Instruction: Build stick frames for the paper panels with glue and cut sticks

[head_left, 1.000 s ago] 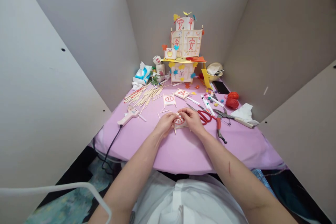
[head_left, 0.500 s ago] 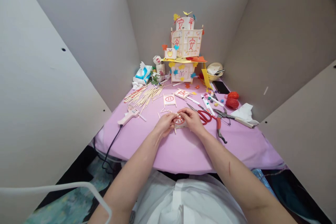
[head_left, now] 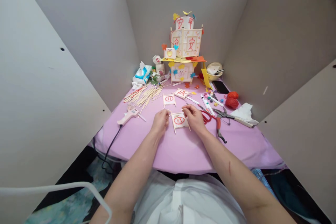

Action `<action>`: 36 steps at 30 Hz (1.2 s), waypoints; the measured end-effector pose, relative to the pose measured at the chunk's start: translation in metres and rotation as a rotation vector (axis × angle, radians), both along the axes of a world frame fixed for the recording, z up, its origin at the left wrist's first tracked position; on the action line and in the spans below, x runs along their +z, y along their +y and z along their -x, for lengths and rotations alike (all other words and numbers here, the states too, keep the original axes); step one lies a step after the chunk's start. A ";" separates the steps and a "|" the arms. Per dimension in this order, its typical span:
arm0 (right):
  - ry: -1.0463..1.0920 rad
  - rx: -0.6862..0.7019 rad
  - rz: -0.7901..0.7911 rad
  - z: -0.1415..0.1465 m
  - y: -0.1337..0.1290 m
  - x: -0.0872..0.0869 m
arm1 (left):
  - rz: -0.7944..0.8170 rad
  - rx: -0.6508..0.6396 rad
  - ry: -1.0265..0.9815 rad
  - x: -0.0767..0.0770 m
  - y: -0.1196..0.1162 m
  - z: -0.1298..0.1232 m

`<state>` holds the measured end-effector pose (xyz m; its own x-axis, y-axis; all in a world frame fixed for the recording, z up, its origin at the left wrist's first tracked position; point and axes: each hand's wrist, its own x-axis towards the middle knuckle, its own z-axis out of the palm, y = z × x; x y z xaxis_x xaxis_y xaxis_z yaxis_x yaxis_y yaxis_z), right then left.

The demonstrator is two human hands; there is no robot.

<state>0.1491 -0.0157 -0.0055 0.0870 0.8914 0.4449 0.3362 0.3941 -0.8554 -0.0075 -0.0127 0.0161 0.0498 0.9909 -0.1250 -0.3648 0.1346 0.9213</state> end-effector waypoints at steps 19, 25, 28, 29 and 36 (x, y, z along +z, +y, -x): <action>-0.524 -0.087 0.067 -0.004 0.027 0.006 | -0.063 0.479 -0.136 0.004 0.022 0.034; -0.718 0.032 0.128 0.044 0.057 0.032 | 0.010 0.411 -0.272 0.005 0.023 0.035; -0.755 0.040 0.199 0.066 0.074 0.030 | 0.061 0.390 -0.327 0.004 0.025 0.036; -0.751 0.042 0.213 0.070 0.078 0.028 | 0.071 0.386 -0.345 0.003 0.025 0.037; -0.500 0.073 0.132 0.065 0.070 0.028 | 0.113 0.311 -0.497 0.001 0.026 0.039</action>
